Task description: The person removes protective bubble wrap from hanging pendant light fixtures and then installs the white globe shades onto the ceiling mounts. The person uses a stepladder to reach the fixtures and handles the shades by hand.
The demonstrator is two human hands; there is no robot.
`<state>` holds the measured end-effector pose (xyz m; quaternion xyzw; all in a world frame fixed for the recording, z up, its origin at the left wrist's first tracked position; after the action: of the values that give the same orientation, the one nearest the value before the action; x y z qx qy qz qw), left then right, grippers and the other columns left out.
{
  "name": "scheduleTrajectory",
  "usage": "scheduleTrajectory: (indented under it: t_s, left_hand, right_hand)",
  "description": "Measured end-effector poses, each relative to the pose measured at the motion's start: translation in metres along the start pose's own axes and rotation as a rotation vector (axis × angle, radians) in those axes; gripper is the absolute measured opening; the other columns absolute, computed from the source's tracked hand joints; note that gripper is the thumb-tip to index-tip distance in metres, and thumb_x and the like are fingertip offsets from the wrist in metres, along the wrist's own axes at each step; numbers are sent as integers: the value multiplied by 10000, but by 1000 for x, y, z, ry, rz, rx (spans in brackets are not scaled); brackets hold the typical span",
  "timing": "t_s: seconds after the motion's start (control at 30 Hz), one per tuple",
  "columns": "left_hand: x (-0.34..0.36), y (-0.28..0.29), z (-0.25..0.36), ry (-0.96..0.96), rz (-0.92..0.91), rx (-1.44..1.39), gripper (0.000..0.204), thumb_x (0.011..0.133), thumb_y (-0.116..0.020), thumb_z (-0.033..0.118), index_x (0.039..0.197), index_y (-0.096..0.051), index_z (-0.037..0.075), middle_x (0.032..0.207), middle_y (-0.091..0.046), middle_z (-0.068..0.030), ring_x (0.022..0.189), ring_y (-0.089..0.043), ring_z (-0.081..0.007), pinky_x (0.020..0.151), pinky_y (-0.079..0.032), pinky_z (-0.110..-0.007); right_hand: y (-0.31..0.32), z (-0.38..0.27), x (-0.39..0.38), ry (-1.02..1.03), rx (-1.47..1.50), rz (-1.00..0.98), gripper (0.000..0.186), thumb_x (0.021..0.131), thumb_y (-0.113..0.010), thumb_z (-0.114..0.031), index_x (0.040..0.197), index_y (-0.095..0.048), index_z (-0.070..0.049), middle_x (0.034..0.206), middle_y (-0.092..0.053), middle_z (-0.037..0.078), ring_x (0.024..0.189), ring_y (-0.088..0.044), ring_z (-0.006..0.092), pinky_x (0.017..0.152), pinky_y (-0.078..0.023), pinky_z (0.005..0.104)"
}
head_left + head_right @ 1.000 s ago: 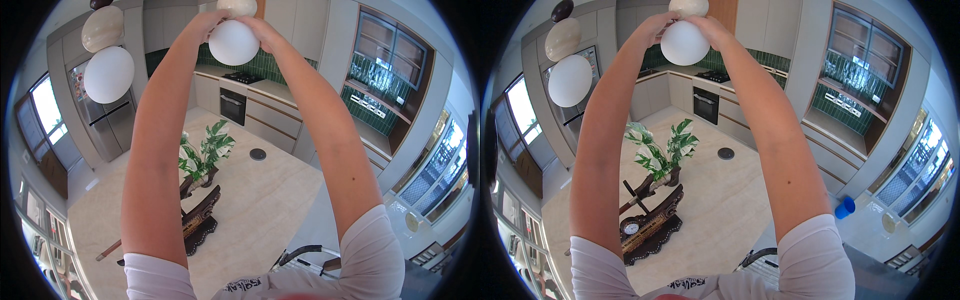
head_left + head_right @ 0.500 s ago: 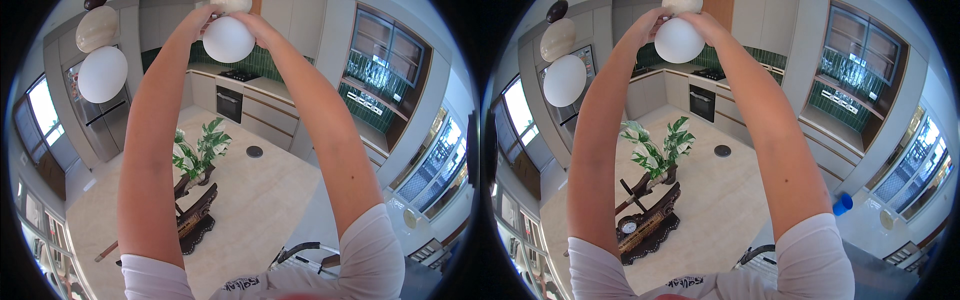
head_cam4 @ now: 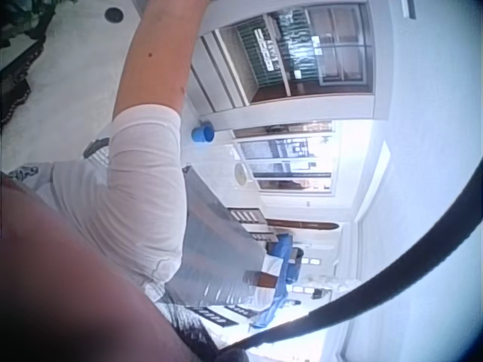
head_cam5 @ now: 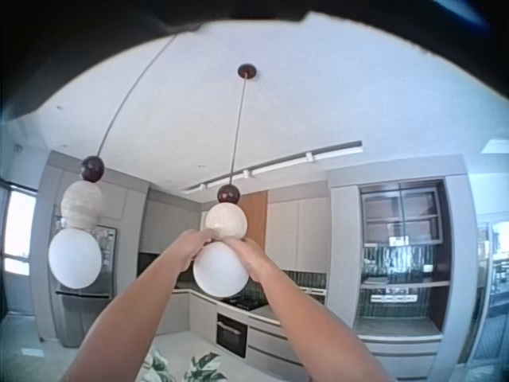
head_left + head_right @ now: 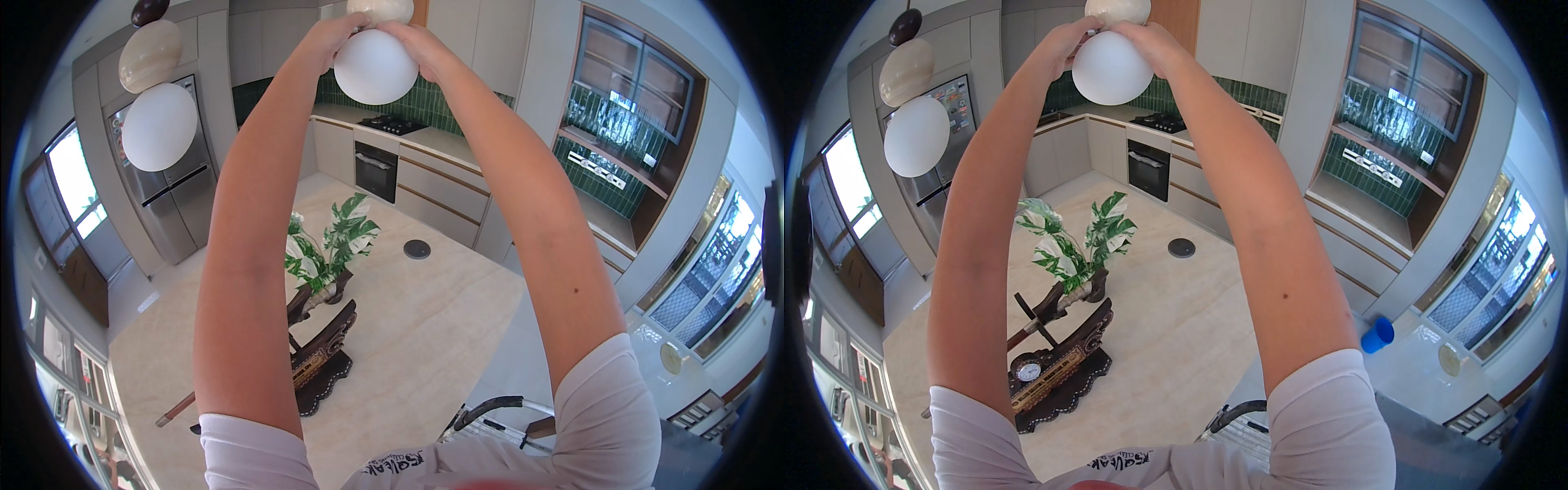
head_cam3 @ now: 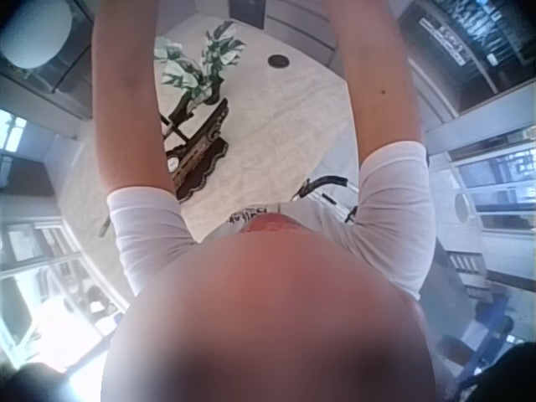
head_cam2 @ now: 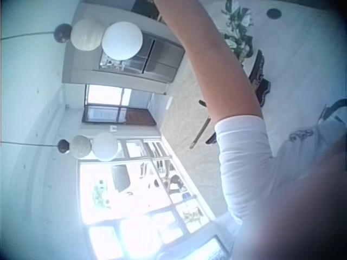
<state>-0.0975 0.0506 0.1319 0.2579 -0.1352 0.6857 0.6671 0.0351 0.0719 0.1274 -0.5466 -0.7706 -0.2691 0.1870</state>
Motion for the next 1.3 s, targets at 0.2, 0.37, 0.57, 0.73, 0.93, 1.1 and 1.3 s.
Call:
scheduleTrajectory:
  t_s: [0.2,0.37,0.57,0.73,0.93,1.1,1.3]
  left_hand:
    - [0,-2,1,25,48,-22,367,767,-581,353,973,-589,50,871,-566,-51,782,-527,-143,710,-401,-280]
    - [12,-2,-5,18,14,-3,304,781,-563,306,936,-594,46,851,-572,-55,760,-525,-146,676,-410,-279]
    - [24,17,-21,6,131,-28,206,790,-529,220,886,-584,47,809,-587,-48,740,-537,-156,689,-422,-299]
    - [13,15,-17,-21,95,-220,229,769,-578,228,863,-606,21,828,-602,-73,753,-538,-156,697,-403,-295]
    - [9,11,-6,-56,27,-117,287,791,-597,260,942,-604,15,871,-609,-77,805,-555,-169,733,-428,-292]
    - [12,12,-2,-33,49,-52,289,792,-605,259,952,-616,18,905,-613,-91,823,-574,-198,750,-454,-312]
    - [14,15,-1,7,148,-12,275,785,-609,264,920,-629,25,898,-614,-94,821,-577,-212,744,-457,-327]
  right_hand:
    - [1,0,-2,6,13,18,490,760,-594,-314,1063,-536,66,979,-606,172,844,-619,254,732,-504,366]
    - [2,0,-3,-12,23,64,503,740,-619,-315,1061,-538,64,972,-609,168,839,-621,251,726,-506,369]
    - [-2,-7,-4,51,-88,24,498,770,-573,-370,1068,-554,29,986,-609,151,877,-607,241,762,-486,352]
    - [-3,-4,-3,10,-73,45,499,769,-576,-363,1050,-554,49,962,-611,165,846,-615,250,740,-493,368]
    - [-1,-2,-1,-3,-85,66,505,764,-587,-353,1059,-546,55,958,-613,166,840,-619,255,733,-498,364]
    - [-2,0,4,23,-52,55,510,758,-597,-345,1068,-540,56,965,-612,171,847,-620,252,740,-500,361]
    - [-1,2,10,62,-72,97,512,748,-610,-343,1051,-548,65,950,-617,177,837,-625,256,736,-505,363]
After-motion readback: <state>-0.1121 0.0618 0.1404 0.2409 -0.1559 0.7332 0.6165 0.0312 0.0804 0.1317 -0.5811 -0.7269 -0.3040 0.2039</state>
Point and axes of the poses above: each hand's wrist, its own x-axis towards the middle knuckle, its own y-axis out of the back of the hand, z = x × y, the point moved 7 cm from there along x, towards the middle knuckle
